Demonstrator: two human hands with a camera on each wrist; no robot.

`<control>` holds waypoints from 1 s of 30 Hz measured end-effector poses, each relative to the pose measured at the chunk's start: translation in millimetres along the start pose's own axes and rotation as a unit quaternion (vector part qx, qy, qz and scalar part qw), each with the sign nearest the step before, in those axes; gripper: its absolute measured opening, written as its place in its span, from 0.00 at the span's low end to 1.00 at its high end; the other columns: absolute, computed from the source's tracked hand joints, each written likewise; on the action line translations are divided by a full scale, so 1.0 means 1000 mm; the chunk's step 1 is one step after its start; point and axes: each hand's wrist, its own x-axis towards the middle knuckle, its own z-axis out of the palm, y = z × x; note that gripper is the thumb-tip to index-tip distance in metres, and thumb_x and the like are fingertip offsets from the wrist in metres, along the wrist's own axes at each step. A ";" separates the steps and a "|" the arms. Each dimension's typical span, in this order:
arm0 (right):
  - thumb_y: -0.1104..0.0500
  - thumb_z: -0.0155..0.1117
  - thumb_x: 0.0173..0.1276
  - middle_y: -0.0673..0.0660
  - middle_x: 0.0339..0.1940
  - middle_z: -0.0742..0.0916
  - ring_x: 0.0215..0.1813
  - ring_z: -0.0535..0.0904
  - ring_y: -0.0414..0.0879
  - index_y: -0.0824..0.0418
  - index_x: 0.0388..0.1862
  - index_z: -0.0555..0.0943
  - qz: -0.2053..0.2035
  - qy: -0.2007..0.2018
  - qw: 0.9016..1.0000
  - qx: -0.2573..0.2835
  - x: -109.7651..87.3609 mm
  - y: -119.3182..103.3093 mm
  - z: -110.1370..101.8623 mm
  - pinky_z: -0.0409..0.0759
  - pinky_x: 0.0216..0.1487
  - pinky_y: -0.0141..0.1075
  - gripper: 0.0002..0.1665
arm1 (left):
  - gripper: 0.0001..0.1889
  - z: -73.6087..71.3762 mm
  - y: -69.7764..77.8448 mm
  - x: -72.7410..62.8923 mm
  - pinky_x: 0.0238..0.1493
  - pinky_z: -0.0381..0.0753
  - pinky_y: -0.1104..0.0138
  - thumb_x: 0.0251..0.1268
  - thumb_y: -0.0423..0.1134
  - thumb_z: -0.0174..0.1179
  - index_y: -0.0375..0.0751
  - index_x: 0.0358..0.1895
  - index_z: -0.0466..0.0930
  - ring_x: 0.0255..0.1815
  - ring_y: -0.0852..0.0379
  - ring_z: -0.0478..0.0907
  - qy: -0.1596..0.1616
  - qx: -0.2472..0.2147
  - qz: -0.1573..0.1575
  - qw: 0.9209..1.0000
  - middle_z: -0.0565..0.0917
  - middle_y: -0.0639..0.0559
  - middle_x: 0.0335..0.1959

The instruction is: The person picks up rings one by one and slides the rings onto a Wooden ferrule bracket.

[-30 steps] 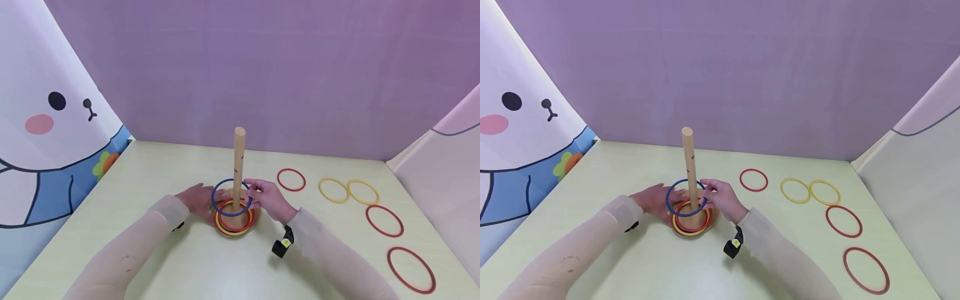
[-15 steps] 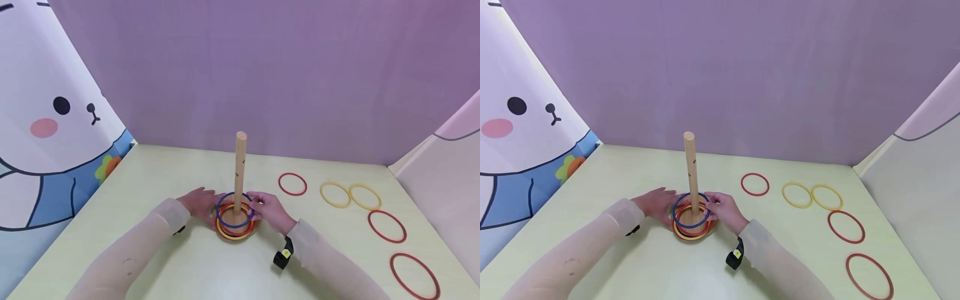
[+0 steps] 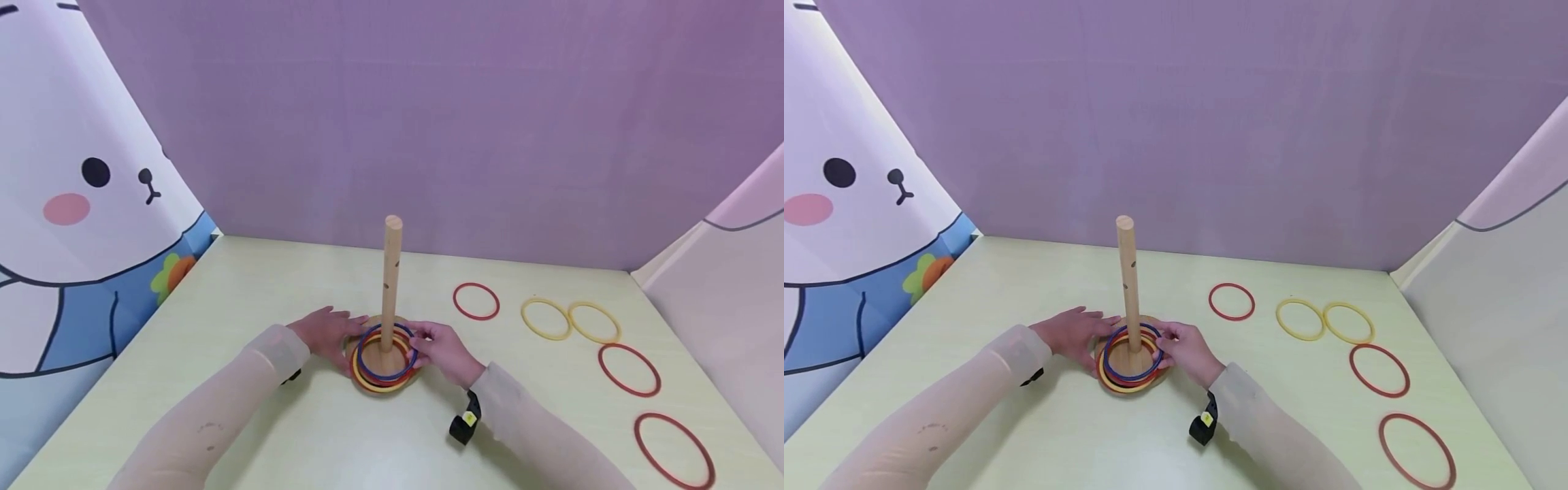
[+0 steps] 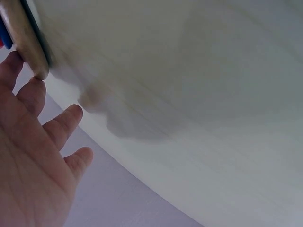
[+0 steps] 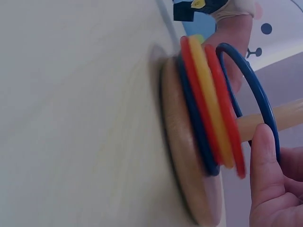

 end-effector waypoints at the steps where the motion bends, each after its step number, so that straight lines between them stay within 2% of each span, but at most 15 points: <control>1: 0.72 0.51 0.71 0.57 0.34 0.77 0.27 0.76 0.39 0.75 0.64 0.70 0.001 0.001 1.000 -0.002 0.000 0.001 0.000 0.81 0.29 0.29 0.22 | 0.47 0.000 0.000 -0.001 0.67 0.56 0.42 0.44 0.62 0.71 0.48 0.70 0.67 0.68 0.38 0.63 0.003 0.003 0.004 1.000 0.63 0.50 0.73; 7: 0.71 0.51 0.72 0.57 0.36 0.79 0.28 0.78 0.39 0.76 0.63 0.69 0.000 -0.003 1.000 -0.016 -0.001 0.002 0.000 0.81 0.31 0.30 0.22 | 0.46 0.000 0.000 -0.003 0.67 0.57 0.42 0.44 0.62 0.71 0.47 0.69 0.68 0.68 0.38 0.64 0.008 0.006 0.009 1.000 0.63 0.50 0.72; 13: 0.73 0.57 0.68 0.61 0.35 0.81 0.32 0.81 0.43 0.78 0.59 0.72 -0.039 0.032 0.997 -0.065 -0.001 0.000 -0.005 0.83 0.32 0.32 0.21 | 0.47 -0.001 0.002 -0.002 0.68 0.54 0.41 0.44 0.64 0.70 0.52 0.70 0.66 0.69 0.38 0.62 -0.004 -0.010 -0.005 1.000 0.61 0.51 0.73; 16: 0.73 0.57 0.67 0.64 0.37 0.83 0.34 0.82 0.45 0.79 0.58 0.73 -0.044 0.043 0.995 -0.075 0.000 -0.002 -0.009 0.83 0.34 0.33 0.21 | 0.47 -0.002 0.002 -0.002 0.68 0.54 0.41 0.43 0.64 0.70 0.53 0.70 0.67 0.69 0.38 0.62 -0.004 -0.016 -0.008 1.000 0.61 0.51 0.73; 24: 0.73 0.58 0.65 0.68 0.45 0.85 0.35 0.84 0.47 0.77 0.54 0.78 -0.033 0.024 0.993 -0.108 0.000 -0.004 -0.012 0.84 0.36 0.38 0.18 | 0.47 0.000 0.003 0.000 0.69 0.53 0.42 0.44 0.63 0.71 0.54 0.71 0.66 0.70 0.39 0.61 -0.009 -0.012 -0.012 1.000 0.60 0.53 0.74; 30: 0.72 0.59 0.64 0.68 0.49 0.84 0.34 0.82 0.42 0.75 0.53 0.79 -0.036 -0.003 0.989 -0.144 0.000 -0.003 -0.014 0.83 0.34 0.36 0.18 | 0.47 0.000 0.002 -0.001 0.68 0.54 0.42 0.44 0.64 0.70 0.54 0.71 0.65 0.70 0.38 0.61 -0.007 -0.013 -0.011 1.000 0.60 0.52 0.74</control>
